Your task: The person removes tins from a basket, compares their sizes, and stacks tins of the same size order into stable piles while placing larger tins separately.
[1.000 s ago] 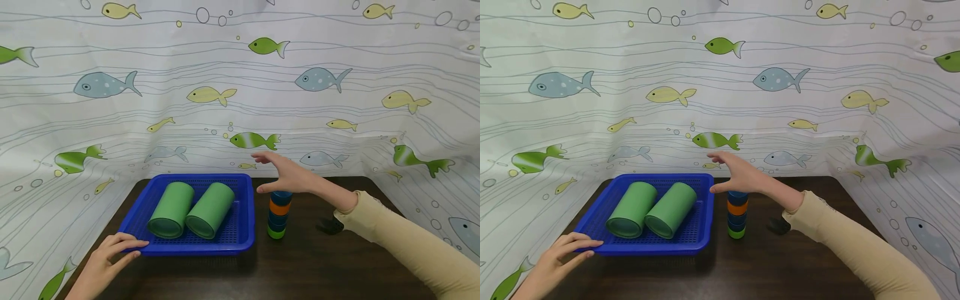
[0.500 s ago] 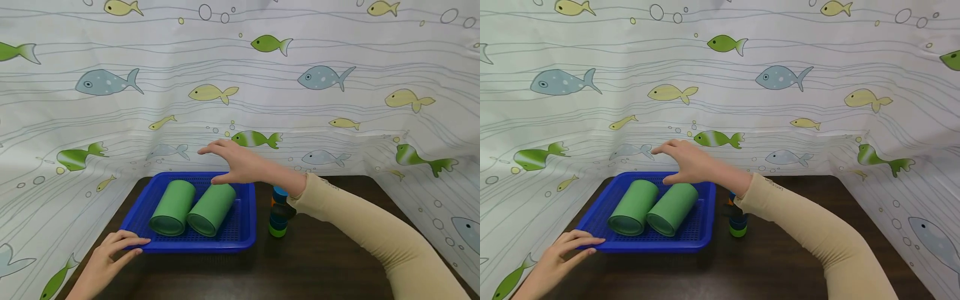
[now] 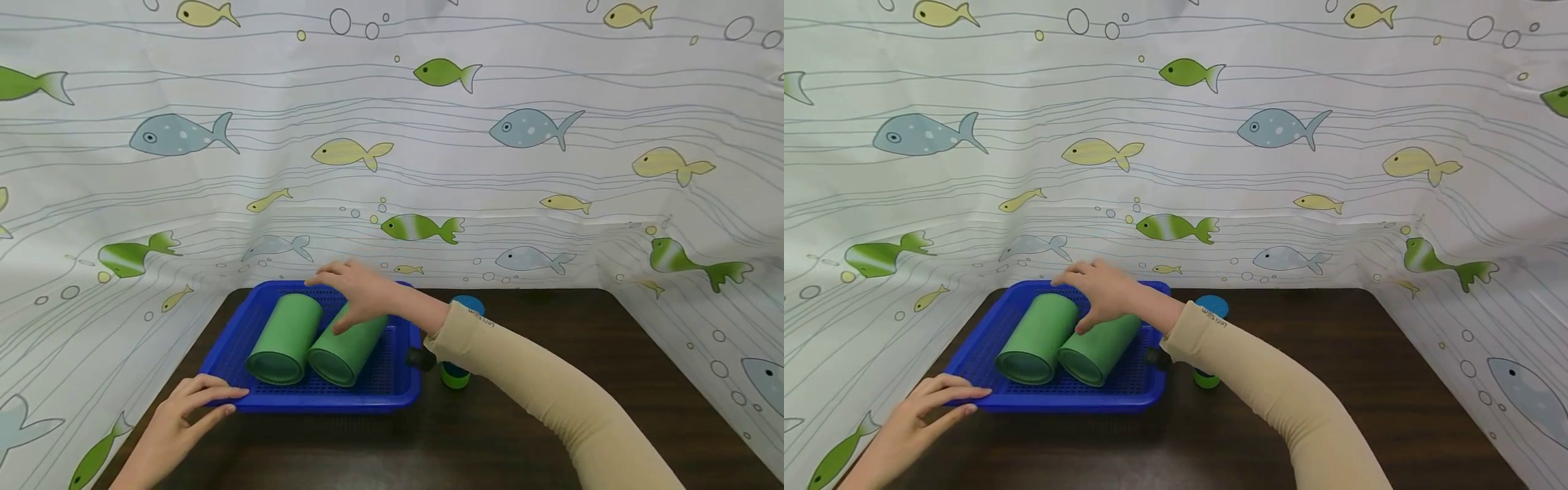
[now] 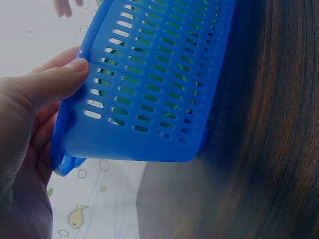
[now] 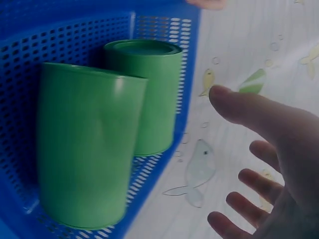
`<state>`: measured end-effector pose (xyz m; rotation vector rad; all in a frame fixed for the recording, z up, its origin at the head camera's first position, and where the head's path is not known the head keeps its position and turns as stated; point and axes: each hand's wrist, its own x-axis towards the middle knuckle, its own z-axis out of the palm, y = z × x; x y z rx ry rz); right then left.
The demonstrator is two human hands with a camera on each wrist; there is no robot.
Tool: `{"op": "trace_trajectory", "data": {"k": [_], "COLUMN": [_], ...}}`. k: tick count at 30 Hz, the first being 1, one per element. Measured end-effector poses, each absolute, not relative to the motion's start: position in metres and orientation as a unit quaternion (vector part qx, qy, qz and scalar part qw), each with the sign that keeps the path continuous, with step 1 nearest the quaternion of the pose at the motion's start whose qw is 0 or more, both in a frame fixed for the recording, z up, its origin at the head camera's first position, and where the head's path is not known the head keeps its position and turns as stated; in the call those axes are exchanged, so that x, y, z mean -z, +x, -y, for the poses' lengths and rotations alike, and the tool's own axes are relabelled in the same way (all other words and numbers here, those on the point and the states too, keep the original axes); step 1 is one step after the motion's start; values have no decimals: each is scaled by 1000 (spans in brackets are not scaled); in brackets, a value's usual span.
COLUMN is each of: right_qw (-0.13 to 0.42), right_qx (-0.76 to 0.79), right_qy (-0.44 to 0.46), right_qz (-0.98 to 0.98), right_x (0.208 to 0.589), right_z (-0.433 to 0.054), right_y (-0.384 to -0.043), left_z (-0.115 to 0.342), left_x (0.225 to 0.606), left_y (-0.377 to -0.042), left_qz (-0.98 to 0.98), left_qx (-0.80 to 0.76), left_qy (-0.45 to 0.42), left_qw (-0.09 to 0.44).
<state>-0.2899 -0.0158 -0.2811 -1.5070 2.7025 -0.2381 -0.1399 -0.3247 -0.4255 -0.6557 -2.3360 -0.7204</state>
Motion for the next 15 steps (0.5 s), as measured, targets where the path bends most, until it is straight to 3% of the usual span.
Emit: {"op": "trace_trajectory", "data": {"k": [8,15], "right_qw": [76,92], "right_qx": [37,-6], "right_qy": [-481,-502], "right_qz": [-873,-860], "right_x": [308,319], "right_z": [23,30], "right_y": [-297,-299], "left_z": [325,324], "left_x": [424,424], "left_y": [-139,-139], "left_qz": [881,884], "left_qx": [265,263], "left_qy": [-248,-245], "left_qw": [303,299]}}
